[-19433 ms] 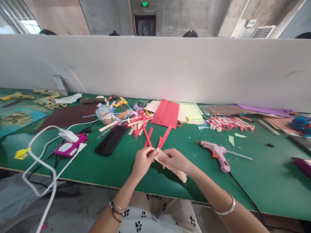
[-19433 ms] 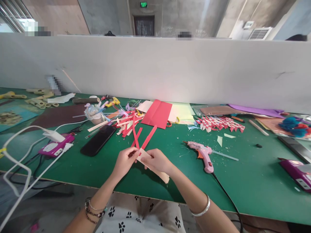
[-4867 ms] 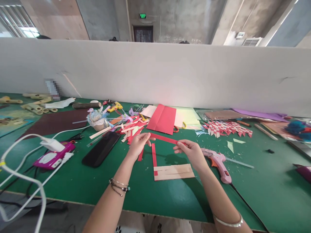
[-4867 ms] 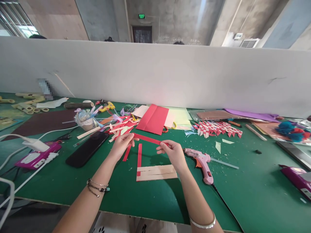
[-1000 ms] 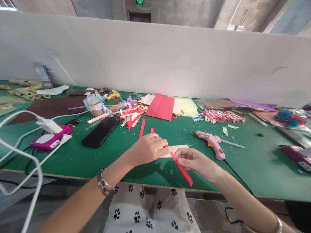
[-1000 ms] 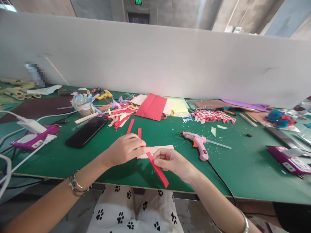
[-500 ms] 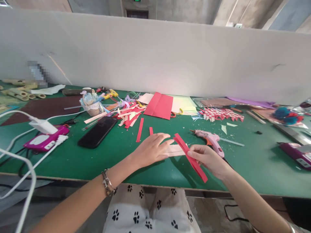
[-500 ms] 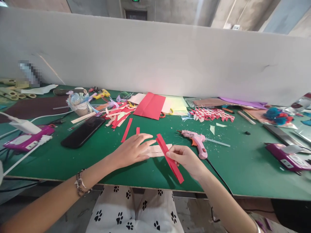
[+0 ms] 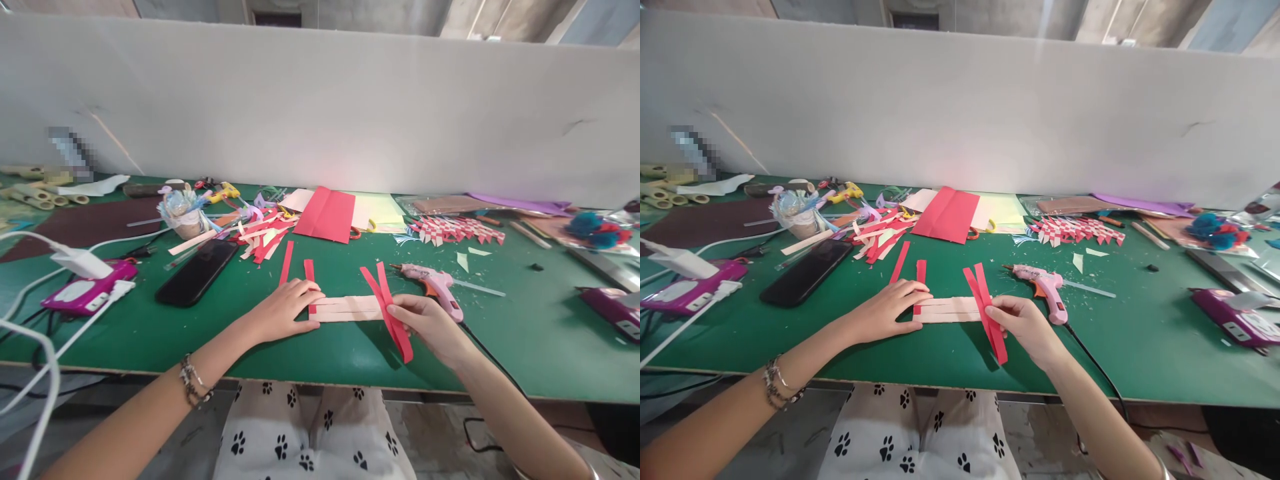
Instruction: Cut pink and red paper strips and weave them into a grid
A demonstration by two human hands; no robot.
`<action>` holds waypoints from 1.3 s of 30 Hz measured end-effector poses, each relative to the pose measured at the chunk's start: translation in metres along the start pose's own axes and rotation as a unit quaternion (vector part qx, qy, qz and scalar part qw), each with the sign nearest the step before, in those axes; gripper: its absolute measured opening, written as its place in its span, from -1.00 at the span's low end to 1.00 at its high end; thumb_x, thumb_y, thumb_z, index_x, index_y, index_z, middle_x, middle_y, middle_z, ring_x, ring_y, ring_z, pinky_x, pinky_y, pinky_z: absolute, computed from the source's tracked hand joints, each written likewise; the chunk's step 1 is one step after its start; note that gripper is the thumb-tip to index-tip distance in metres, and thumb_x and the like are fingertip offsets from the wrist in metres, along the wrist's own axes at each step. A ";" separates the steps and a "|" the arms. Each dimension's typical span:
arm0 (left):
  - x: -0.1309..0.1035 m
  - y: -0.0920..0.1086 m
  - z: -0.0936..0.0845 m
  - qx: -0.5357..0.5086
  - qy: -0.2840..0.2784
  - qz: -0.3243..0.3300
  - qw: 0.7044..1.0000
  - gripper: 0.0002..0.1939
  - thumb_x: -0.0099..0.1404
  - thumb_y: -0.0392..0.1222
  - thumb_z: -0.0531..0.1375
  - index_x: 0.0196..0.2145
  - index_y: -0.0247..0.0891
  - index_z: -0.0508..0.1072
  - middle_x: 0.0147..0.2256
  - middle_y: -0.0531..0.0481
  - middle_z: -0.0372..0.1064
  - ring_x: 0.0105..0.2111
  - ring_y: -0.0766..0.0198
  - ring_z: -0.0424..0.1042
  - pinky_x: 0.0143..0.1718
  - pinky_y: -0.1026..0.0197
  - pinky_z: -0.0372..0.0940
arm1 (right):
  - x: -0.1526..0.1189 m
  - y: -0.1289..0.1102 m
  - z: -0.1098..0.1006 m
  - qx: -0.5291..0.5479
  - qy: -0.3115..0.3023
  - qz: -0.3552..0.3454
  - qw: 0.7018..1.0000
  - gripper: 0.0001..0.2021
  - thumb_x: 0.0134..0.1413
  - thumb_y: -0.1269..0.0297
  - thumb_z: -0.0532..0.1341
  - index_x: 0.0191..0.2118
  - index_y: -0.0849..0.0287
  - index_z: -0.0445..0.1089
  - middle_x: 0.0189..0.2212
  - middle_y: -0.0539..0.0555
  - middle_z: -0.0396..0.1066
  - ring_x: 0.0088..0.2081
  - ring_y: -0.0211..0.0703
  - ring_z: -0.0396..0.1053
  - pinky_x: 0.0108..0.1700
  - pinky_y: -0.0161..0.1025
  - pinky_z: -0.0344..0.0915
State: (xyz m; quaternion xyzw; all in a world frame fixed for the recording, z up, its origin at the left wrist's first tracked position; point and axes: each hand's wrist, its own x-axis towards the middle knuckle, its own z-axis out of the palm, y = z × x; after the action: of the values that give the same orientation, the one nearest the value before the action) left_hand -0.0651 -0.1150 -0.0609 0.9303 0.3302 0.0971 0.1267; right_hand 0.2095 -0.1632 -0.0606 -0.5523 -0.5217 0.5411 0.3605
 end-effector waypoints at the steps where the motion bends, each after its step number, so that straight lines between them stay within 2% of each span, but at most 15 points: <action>1: -0.001 -0.001 -0.001 0.003 0.000 0.001 1.000 -0.59 0.23 0.02 0.07 -0.01 -0.19 0.25 -0.03 -0.10 0.20 -0.08 0.13 0.20 -0.10 0.11 0.17 | 0.000 0.000 0.000 0.006 0.003 0.002 1.000 -0.71 -0.14 0.05 0.24 -0.46 0.21 0.38 -0.58 -0.03 0.19 -0.58 -0.36 0.06 -0.55 -0.35 0.07; 7: -0.015 -0.008 -0.007 0.041 0.007 -0.015 0.999 -0.58 0.22 -0.01 0.09 0.01 -0.17 0.24 0.01 -0.12 0.16 -0.03 0.09 0.18 -0.08 0.09 0.15 | -0.001 0.002 -0.008 0.017 0.016 -0.011 1.000 -0.74 -0.16 0.07 0.26 -0.47 0.20 0.38 -0.65 -0.05 0.18 -0.59 -0.35 0.12 -0.53 -0.33 0.13; 11: -0.011 0.001 -0.010 0.039 0.035 0.004 0.999 -0.43 0.16 0.00 0.16 0.09 -0.18 0.15 0.01 -0.14 0.14 -0.04 0.08 0.16 -0.09 0.09 0.17 | -0.002 0.002 -0.015 -0.012 0.038 -0.014 0.999 -0.74 -0.18 0.07 0.28 -0.52 0.20 0.37 -0.64 -0.03 0.22 -0.58 -0.32 0.16 -0.50 -0.29 0.18; 13: -0.002 0.009 -0.010 0.029 0.029 0.023 0.999 -0.51 0.13 -0.03 0.20 0.00 -0.19 0.24 -0.08 -0.10 0.20 -0.13 0.13 0.21 -0.15 0.13 0.19 | -0.002 0.002 -0.016 -0.017 0.047 -0.015 0.999 -0.73 -0.19 0.06 0.27 -0.51 0.20 0.38 -0.64 -0.02 0.23 -0.57 -0.30 0.18 -0.50 -0.27 0.19; 15: 0.009 0.015 -0.008 0.034 0.011 0.031 0.999 -0.70 0.13 -0.05 0.20 -0.19 -0.21 0.37 -0.19 -0.05 0.26 -0.23 0.19 0.26 -0.23 0.17 0.20 | -0.003 0.001 -0.015 -0.022 0.052 -0.015 0.998 -0.73 -0.20 0.06 0.27 -0.50 0.19 0.38 -0.64 -0.01 0.24 -0.57 -0.28 0.19 -0.49 -0.25 0.21; 17: 0.018 0.018 -0.007 0.037 -0.009 0.022 0.999 -0.78 0.13 -0.07 0.21 -0.30 -0.24 0.39 -0.28 -0.02 0.28 -0.32 0.24 0.28 -0.32 0.21 0.19 | -0.003 0.000 -0.013 -0.025 0.050 -0.017 0.998 -0.72 -0.21 0.05 0.28 -0.50 0.19 0.37 -0.65 -0.01 0.23 -0.58 -0.26 0.20 -0.49 -0.23 0.22; 22: 0.025 0.015 -0.005 0.000 -0.035 -0.007 0.999 -0.85 0.18 -0.16 0.16 -0.31 -0.28 0.36 -0.34 0.02 0.30 -0.43 0.32 0.30 -0.47 0.31 0.13 | -0.003 0.000 -0.011 -0.021 0.044 -0.024 0.999 -0.73 -0.20 0.05 0.27 -0.49 0.17 0.37 -0.65 -0.01 0.24 -0.57 -0.26 0.21 -0.49 -0.22 0.22; 32: 0.023 0.008 -0.001 -0.027 0.002 0.013 1.000 -0.81 0.26 -0.13 0.04 -0.35 -0.26 0.38 -0.38 0.03 0.31 -0.49 0.38 0.27 -0.51 0.32 0.09 | 0.006 0.006 -0.012 -0.033 0.050 -0.020 0.998 -0.68 -0.23 0.01 0.28 -0.47 0.21 0.39 -0.62 0.00 0.28 -0.56 -0.27 0.22 -0.48 -0.25 0.24; 39: 0.013 0.008 -0.004 -0.058 0.027 0.003 0.998 -0.78 0.30 -0.12 -0.03 -0.32 -0.25 0.35 -0.41 0.04 0.34 -0.49 0.37 0.29 -0.52 0.34 0.09 | 0.013 0.012 -0.002 -0.019 0.041 -0.018 0.999 -0.69 -0.20 0.03 0.27 -0.45 0.22 0.36 -0.56 0.02 0.33 -0.54 -0.28 0.24 -0.45 -0.26 0.27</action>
State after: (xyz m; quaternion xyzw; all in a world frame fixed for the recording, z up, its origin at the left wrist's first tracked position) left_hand -0.0512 -0.1117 -0.0531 0.9195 0.3242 0.1414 0.1716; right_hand 0.2123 -0.1527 -0.0748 -0.5714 -0.5269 0.5009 0.3808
